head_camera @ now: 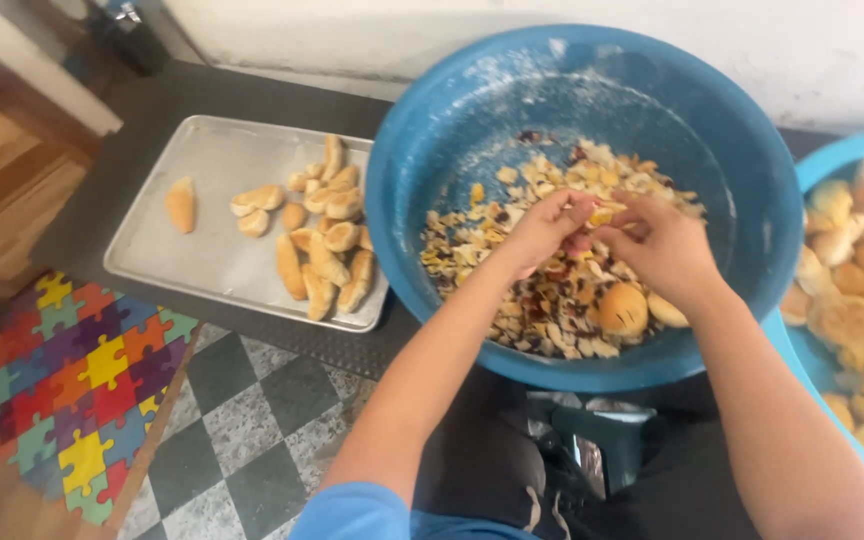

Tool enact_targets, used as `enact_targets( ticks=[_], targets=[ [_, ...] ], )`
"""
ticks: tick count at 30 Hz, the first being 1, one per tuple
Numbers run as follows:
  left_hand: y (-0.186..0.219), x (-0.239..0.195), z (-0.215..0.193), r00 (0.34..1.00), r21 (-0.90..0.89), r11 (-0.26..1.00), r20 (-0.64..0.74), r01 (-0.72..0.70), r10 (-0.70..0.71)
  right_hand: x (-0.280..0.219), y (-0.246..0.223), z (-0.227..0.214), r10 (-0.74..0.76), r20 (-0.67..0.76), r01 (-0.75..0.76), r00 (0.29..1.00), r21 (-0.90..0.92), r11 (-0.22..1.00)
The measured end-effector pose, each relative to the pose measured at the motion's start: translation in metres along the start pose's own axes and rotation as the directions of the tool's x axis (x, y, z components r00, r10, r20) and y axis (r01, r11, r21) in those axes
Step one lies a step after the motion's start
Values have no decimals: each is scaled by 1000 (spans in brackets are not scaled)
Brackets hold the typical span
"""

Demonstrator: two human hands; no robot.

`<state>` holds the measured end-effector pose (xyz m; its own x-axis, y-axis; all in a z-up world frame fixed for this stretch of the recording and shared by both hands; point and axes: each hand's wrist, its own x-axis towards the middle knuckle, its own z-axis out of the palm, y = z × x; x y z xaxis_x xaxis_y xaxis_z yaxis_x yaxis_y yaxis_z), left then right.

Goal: The person repeatedly picks up small bread rolls from a blue basin and crushes them by hand into a second blue basin containing already crumbled bread. The person continues this process throughout the clip, adding more crumbs to the mixture.

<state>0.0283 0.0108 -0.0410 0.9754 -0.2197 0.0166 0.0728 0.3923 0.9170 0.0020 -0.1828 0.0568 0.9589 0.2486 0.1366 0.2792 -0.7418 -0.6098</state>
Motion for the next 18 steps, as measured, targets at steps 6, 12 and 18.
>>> enact_targets(
  ticks=[6,12,18],
  targets=[
    [-14,-2,5,995,34,998,79,-59,56,4,32,31,-334,-51,304,941,-307,902],
    [8,-12,6,996,120,990,41,-81,76,11,42,59,-371,-130,296,920,-390,872],
    [49,-29,22,994,-337,937,79,93,-70,-11,-41,3,-88,-125,138,988,489,861]
  ],
)
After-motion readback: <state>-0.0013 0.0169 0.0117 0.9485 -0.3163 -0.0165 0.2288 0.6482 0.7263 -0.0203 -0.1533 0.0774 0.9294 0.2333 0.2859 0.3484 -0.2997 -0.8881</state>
